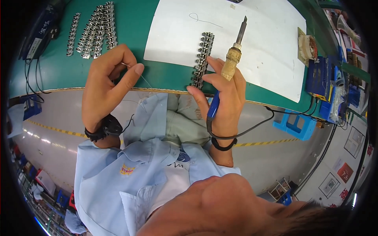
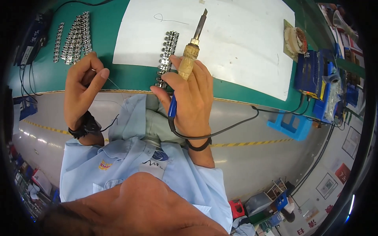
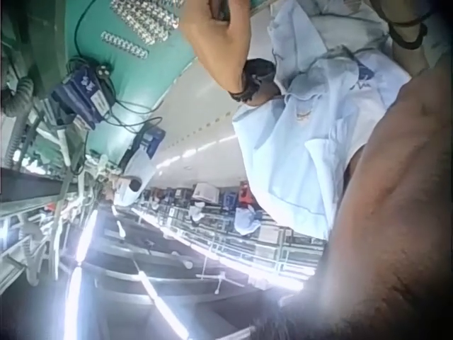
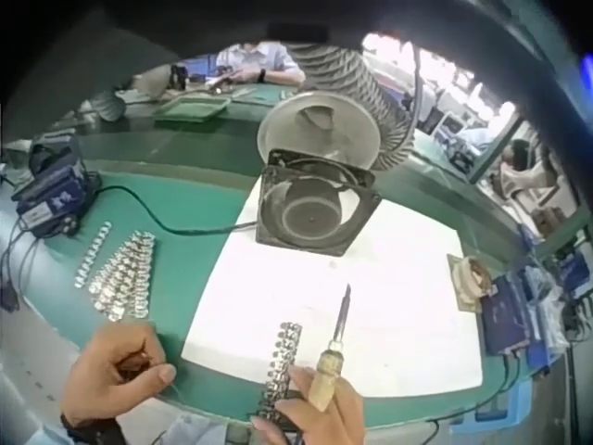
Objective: Soldering electronic components onto a metal strip at a workbench.
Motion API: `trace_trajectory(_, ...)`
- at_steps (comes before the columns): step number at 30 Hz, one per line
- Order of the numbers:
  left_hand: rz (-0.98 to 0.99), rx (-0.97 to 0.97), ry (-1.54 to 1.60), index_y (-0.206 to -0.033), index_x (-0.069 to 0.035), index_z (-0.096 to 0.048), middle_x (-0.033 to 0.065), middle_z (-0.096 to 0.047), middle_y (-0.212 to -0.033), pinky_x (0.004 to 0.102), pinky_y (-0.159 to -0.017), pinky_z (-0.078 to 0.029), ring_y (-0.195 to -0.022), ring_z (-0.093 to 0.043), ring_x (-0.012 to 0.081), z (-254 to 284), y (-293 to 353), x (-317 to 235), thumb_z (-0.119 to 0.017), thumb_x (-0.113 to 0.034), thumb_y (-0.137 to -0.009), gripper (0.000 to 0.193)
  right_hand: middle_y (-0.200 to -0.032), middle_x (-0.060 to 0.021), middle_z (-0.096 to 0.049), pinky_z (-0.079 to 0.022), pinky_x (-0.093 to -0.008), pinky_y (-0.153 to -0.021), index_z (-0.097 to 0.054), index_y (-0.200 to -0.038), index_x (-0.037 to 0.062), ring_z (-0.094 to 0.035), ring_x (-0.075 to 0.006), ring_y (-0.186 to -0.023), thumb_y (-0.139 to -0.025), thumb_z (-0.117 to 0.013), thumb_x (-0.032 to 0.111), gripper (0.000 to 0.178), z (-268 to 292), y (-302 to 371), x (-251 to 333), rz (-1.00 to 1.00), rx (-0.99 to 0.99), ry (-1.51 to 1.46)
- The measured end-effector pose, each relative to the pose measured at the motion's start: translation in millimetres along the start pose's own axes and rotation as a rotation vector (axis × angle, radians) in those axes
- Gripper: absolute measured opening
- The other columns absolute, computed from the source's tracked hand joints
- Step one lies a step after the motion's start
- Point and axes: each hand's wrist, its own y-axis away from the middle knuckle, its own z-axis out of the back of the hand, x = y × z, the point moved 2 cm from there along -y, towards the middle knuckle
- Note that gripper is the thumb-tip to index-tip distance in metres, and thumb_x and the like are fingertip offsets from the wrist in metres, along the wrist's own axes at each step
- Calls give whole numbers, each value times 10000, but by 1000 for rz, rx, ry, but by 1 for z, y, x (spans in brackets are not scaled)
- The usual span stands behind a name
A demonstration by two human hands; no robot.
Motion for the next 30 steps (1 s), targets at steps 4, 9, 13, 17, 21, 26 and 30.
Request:
trace_trajectory(4, -17, 38, 152, -780, -40, -541, -81, -389, -617, 240, -504, -167, -557, -254, 14, 1, 11, 1, -730, -130, -938, 262, -1179, -180, -701, -470, -496, -963, -644, -1059, 72, -616, -407, -1092, -766, -861, 239, 401, -1, 2, 2, -42, -16, -38)
trace_trajectory(9, -179, -88, 130, -766, -35, -610, -54, -460, -593, 246, -477, -189, -515, -278, 19, -24, 23, -6, -789, -74, -878, 215, -1097, -170, -724, -487, -471, -925, -678, -1055, 58, -627, -391, -1072, -811, -819, 330, 391, 17, 2, 12, -79, -134, -187)
trace_trajectory(13, -427, -29, 95, -776, -25, -677, 24, -563, -606, 283, -453, -302, -466, -425, 114, -51, 22, -19, -821, -46, -828, 154, -1017, -141, -725, -509, -440, -848, -716, -1014, 62, -644, -354, -988, -784, -806, 298, 341, 25, 8, 23, 34, 83, -34)
trace_trajectory(17, -542, 92, 90, -814, -28, -722, 44, -667, -683, 303, -485, -341, -527, -485, 146, -63, 18, -22, -837, -53, -788, 120, -829, -68, -647, -512, -361, -666, -743, -896, 90, -633, -269, -840, -598, -795, 86, 302, 22, 16, 24, 63, 33, -22)
trace_trajectory(21, -388, 190, 101, -824, -24, -723, 79, -688, -764, 315, -542, -444, -629, -613, 226, -60, 16, -16, -793, -45, -833, 74, -801, -59, -629, -497, -365, -611, -742, -888, 105, -625, -268, -797, -596, -806, 86, 300, 29, 18, 17, 70, 41, 8)
trace_trajectory(26, -266, 193, 142, -899, -3, -727, 53, -700, -766, 276, -528, -405, -606, -572, 130, -47, 10, -11, -771, -10, -848, 67, -795, -74, -624, -492, -362, -595, -748, -884, 141, -624, -278, -763, -582, -809, 86, 313, 48, 7, -4, 156, 103, 73)
trace_trajectory(30, -190, -130, 164, -889, 4, -714, -28, -609, -663, 218, -510, -276, -550, -402, 8, -34, 3, -9, -774, -3, -863, 66, -812, -78, -659, -509, -369, -615, -718, -924, 95, -637, -272, -751, -776, -788, 109, 163, 55, 1, -19, 50, -170, 94)
